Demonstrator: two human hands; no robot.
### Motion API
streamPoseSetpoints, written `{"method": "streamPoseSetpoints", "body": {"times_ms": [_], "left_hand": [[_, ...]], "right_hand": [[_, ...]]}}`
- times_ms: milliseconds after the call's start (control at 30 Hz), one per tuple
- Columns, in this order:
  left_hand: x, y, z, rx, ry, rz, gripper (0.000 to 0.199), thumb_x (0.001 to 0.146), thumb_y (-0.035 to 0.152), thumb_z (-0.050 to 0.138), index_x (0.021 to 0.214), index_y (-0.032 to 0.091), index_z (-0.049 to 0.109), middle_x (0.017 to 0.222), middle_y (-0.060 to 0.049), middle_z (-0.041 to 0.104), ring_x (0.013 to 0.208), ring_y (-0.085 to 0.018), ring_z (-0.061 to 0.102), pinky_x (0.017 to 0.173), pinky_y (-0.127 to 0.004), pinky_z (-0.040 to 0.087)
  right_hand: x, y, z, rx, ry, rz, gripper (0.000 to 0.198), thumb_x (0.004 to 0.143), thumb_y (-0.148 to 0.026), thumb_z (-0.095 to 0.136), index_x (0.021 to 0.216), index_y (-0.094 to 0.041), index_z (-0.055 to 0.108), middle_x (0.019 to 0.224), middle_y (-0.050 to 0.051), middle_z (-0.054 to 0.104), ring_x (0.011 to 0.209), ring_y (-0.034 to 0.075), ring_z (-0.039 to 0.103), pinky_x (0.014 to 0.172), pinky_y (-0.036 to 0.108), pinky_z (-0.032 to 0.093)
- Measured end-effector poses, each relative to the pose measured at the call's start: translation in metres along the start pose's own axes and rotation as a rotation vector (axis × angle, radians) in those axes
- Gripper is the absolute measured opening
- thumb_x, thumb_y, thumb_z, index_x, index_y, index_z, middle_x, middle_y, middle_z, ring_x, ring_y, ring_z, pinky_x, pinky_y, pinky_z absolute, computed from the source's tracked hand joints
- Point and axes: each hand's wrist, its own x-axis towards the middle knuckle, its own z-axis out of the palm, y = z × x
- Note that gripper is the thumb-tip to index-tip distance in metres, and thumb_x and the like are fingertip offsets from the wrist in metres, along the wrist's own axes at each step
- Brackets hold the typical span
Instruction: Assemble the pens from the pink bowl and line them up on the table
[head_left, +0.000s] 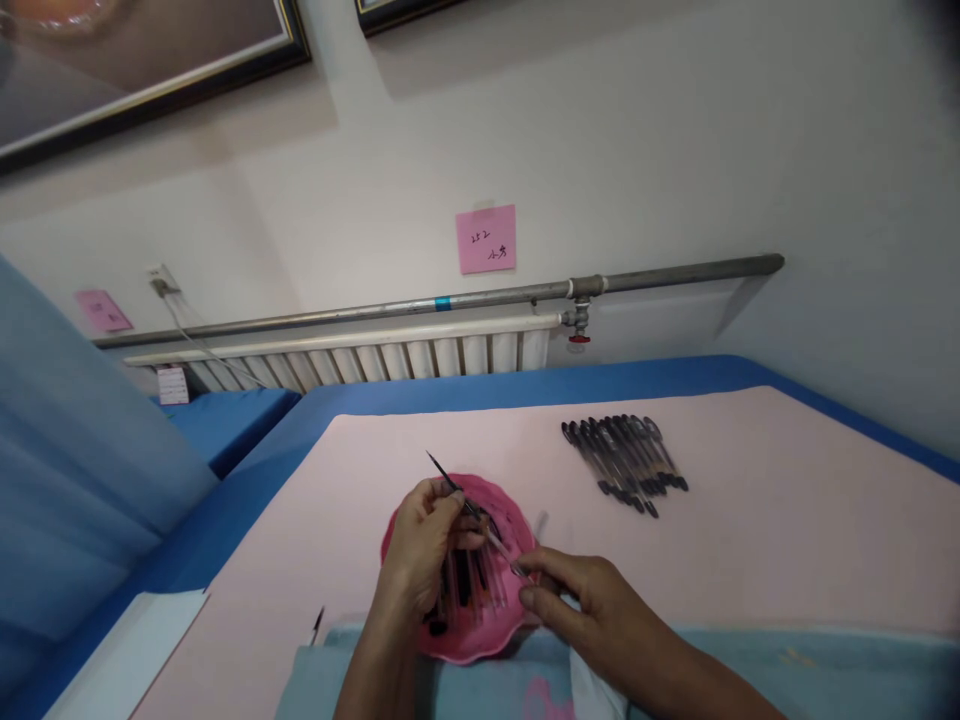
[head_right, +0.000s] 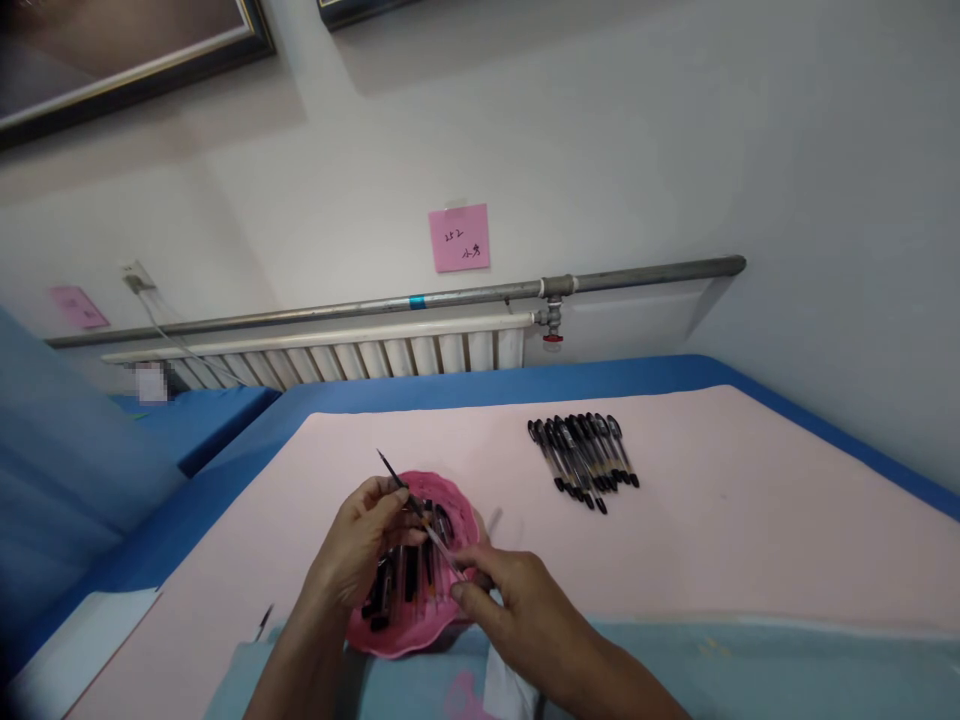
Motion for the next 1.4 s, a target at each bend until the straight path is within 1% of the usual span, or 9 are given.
{"method": "streamPoseSetpoints", "body": {"times_ms": [100, 167, 300, 400, 567, 733, 900, 1100, 1400], "left_hand": [[-0.003, 0.000, 0.000, 0.062, -0.170, -0.020, 0.019, 0.070, 0.029, 0.064, 0.080, 0.014, 0.057, 0.076, -0.003, 0.063, 0.067, -0.013, 0.061, 0.061, -0.024, 0.049], [-0.003, 0.002, -0.004, 0.101, -0.213, -0.030, 0.026, 0.070, 0.034, 0.064, 0.086, 0.015, 0.061, 0.084, -0.005, 0.065, 0.074, -0.015, 0.062, 0.063, -0.025, 0.048], [0.003, 0.005, -0.019, 0.158, -0.004, 0.020, 0.031, 0.072, 0.038, 0.060, 0.092, 0.015, 0.060, 0.089, -0.006, 0.064, 0.074, -0.015, 0.061, 0.063, -0.026, 0.047], [0.008, 0.002, -0.028, 0.344, 0.086, 0.059, 0.024, 0.075, 0.035, 0.055, 0.086, 0.015, 0.059, 0.081, -0.005, 0.063, 0.069, -0.015, 0.059, 0.059, -0.025, 0.045], [0.011, -0.004, -0.028, 0.741, 0.105, 0.165, 0.017, 0.078, 0.030, 0.049, 0.081, 0.018, 0.061, 0.077, -0.004, 0.065, 0.071, -0.016, 0.059, 0.063, -0.026, 0.041], [0.013, -0.008, -0.021, 0.981, 0.117, 0.193, 0.015, 0.078, 0.021, 0.048, 0.080, 0.019, 0.062, 0.081, -0.005, 0.067, 0.074, -0.017, 0.059, 0.067, -0.027, 0.038], [0.017, -0.020, -0.010, 1.101, 0.026, 0.227, 0.014, 0.077, 0.020, 0.049, 0.077, 0.019, 0.063, 0.083, -0.007, 0.068, 0.074, -0.019, 0.060, 0.065, -0.028, 0.036], [0.020, -0.027, -0.005, 1.270, 0.018, 0.128, 0.021, 0.074, 0.023, 0.054, 0.090, 0.016, 0.066, 0.093, -0.013, 0.069, 0.083, -0.026, 0.062, 0.068, -0.031, 0.038], [0.018, -0.027, -0.004, 1.254, 0.067, 0.123, 0.018, 0.068, 0.010, 0.050, 0.077, 0.015, 0.065, 0.082, -0.013, 0.068, 0.074, -0.023, 0.062, 0.065, -0.030, 0.039]], "right_hand": [[0.002, 0.001, -0.001, 0.016, 0.061, 0.010, 0.022, 0.080, -0.030, 0.051, 0.091, -0.019, 0.066, 0.062, -0.002, 0.056, 0.060, 0.015, 0.052, 0.058, 0.024, 0.039], [0.003, 0.003, -0.002, 0.046, 0.100, 0.020, 0.022, 0.080, -0.032, 0.051, 0.091, -0.019, 0.065, 0.061, -0.002, 0.055, 0.059, 0.014, 0.051, 0.057, 0.024, 0.039], [0.006, 0.012, -0.005, 0.171, 0.156, 0.050, 0.023, 0.078, -0.036, 0.053, 0.092, -0.021, 0.063, 0.057, -0.004, 0.051, 0.054, 0.013, 0.048, 0.054, 0.024, 0.038], [0.010, 0.020, -0.006, 0.265, 0.213, 0.065, 0.020, 0.076, -0.036, 0.056, 0.088, -0.021, 0.061, 0.055, -0.006, 0.048, 0.052, 0.012, 0.047, 0.054, 0.023, 0.038], [0.015, 0.027, -0.005, 0.343, 0.289, 0.046, 0.020, 0.073, -0.037, 0.059, 0.086, -0.022, 0.057, 0.057, -0.007, 0.047, 0.052, 0.011, 0.047, 0.052, 0.023, 0.037], [0.015, 0.026, -0.002, 0.367, 0.290, 0.031, 0.022, 0.072, -0.038, 0.060, 0.087, -0.021, 0.056, 0.058, -0.007, 0.045, 0.051, 0.011, 0.047, 0.050, 0.023, 0.036], [0.014, 0.025, -0.003, 0.374, 0.279, 0.037, 0.022, 0.072, -0.037, 0.061, 0.088, -0.021, 0.056, 0.057, -0.007, 0.045, 0.049, 0.010, 0.046, 0.049, 0.023, 0.036], [0.013, 0.023, -0.003, 0.347, 0.264, 0.037, 0.021, 0.073, -0.036, 0.060, 0.087, -0.021, 0.059, 0.055, -0.007, 0.045, 0.049, 0.011, 0.044, 0.050, 0.023, 0.035], [0.013, 0.024, -0.006, 0.275, 0.228, 0.018, 0.019, 0.076, -0.036, 0.057, 0.088, -0.021, 0.058, 0.056, -0.007, 0.046, 0.052, 0.011, 0.045, 0.052, 0.023, 0.037]]}}
